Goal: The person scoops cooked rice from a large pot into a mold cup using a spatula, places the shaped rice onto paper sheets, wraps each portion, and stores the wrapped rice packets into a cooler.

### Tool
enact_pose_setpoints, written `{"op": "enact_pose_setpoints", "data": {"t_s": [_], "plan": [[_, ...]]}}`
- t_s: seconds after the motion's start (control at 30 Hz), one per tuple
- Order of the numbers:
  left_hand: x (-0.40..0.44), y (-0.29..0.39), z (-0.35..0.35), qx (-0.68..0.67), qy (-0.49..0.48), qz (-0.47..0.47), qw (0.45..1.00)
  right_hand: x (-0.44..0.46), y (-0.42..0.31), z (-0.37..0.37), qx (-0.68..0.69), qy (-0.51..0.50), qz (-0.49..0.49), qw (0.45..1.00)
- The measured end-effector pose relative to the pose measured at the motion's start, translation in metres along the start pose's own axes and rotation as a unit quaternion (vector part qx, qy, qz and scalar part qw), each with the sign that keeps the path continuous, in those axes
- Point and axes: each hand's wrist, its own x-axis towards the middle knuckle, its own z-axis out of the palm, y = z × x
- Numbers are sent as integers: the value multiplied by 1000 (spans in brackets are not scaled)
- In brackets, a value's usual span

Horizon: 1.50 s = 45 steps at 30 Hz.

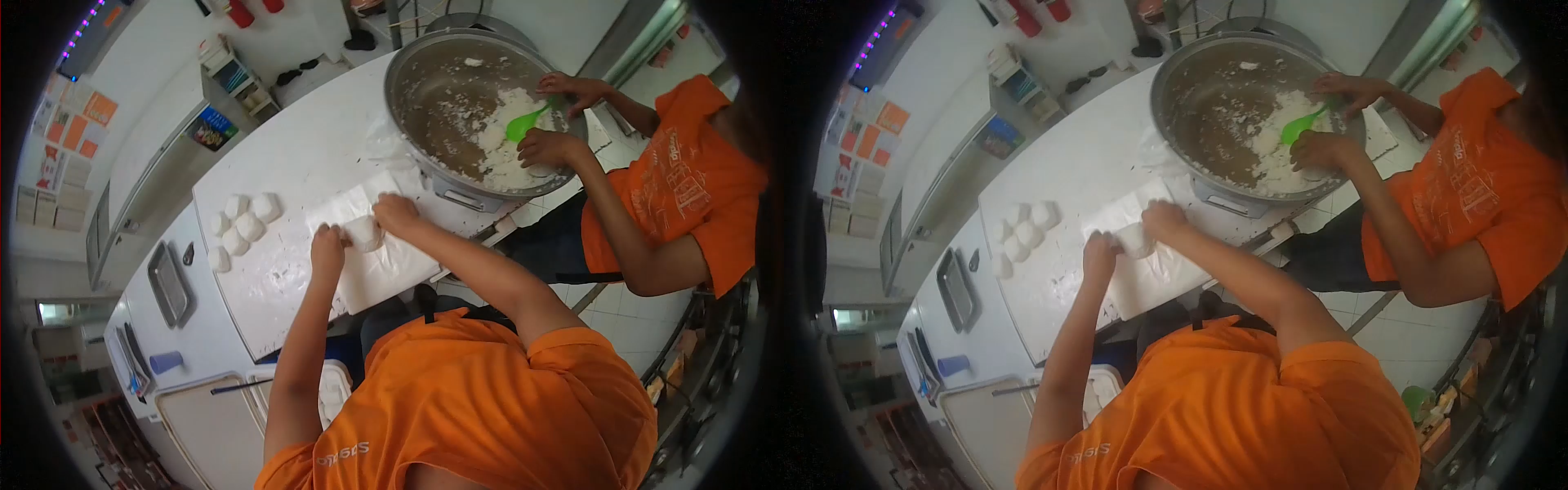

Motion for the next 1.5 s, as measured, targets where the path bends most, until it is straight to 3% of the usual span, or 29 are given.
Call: {"op": "enact_pose_setpoints", "data": {"t_s": [0.03, 0.1, 0.2, 0.3, 0.33, 0.37, 0.43, 0.5, 0.6, 0.7, 0.73, 0.8, 0.83, 0.87, 0.9, 0.93, 1.07, 1.17, 1.2, 1.23, 1.27, 1.33, 1.4, 1.5], "plan": [[-8, 0, 2, -4, -46, -10, 999, -10, -4, 12, 58, 33, 30, 997], [-25, 14, 11, -29, 17, -49, 998, -23, -9, 37, 99, 83, 74, 989], [-32, 24, 14, -65, 18, -106, 992, -28, -19, 43, 264, 138, 35, 954], [-31, 54, 22, -262, 114, -187, 940, -27, -39, -5, 309, 43, 131, 941], [-26, 69, 5, -325, 37, -269, 906, -25, -38, -10, 348, 48, 142, 926], [-21, 74, 8, -465, 48, -273, 841, -22, -37, -15, 385, 55, 150, 909], [-15, 83, 7, -709, 67, -266, 649, -18, -32, -24, 466, 38, 154, 870], [-14, 90, -1, -630, 59, -252, 732, -18, -33, -27, 560, -20, 149, 815], [-10, 118, -40, -602, 81, -287, 741, -34, -49, -44, 654, -46, 124, 745], [-25, 112, -68, -660, 43, -311, 682, -56, -67, -39, 506, 71, 97, 854], [-31, 99, -61, -707, 26, -297, 642, -59, -72, -54, 451, 21, 64, 890], [-44, 86, -65, -719, 7, -310, 622, -60, -91, -59, 403, 2, 77, 912], [-53, 79, -68, -710, 10, -348, 612, -61, -102, -49, 419, 52, 61, 905], [-64, 70, -60, -691, 54, -349, 631, -60, -121, -56, 376, 45, 105, 919], [-81, 69, -70, -729, 40, -354, 585, -63, -127, -50, 335, 20, 59, 940], [-93, 62, -64, -708, 75, -350, 608, -62, -146, -54, 339, 12, 63, 939], [-144, 50, -90, -614, 198, -373, 666, -64, -195, -51, 401, -192, -26, 895], [-201, 39, -117, -614, 295, -464, 566, -70, -226, -57, 445, -261, -85, 853], [-232, 25, -89, -597, 363, -437, 566, -73, -232, -58, 460, -266, -98, 841], [-264, 19, -84, -622, 408, -431, 511, -72, -231, -58, 462, -282, -82, 837], [-288, 22, -115, -590, 421, -506, 466, -67, -227, -58, 464, -295, -65, 833], [-340, 14, -113, -422, 455, -595, 510, -58, -214, -54, 459, -295, -58, 836], [-387, -2, -106, -430, 554, -605, 376, -59, -200, -56, 447, -296, -52, 843], [-413, 2, -113, -375, 428, -688, 451, -68, -184, -59, 466, -279, -63, 837]]}}
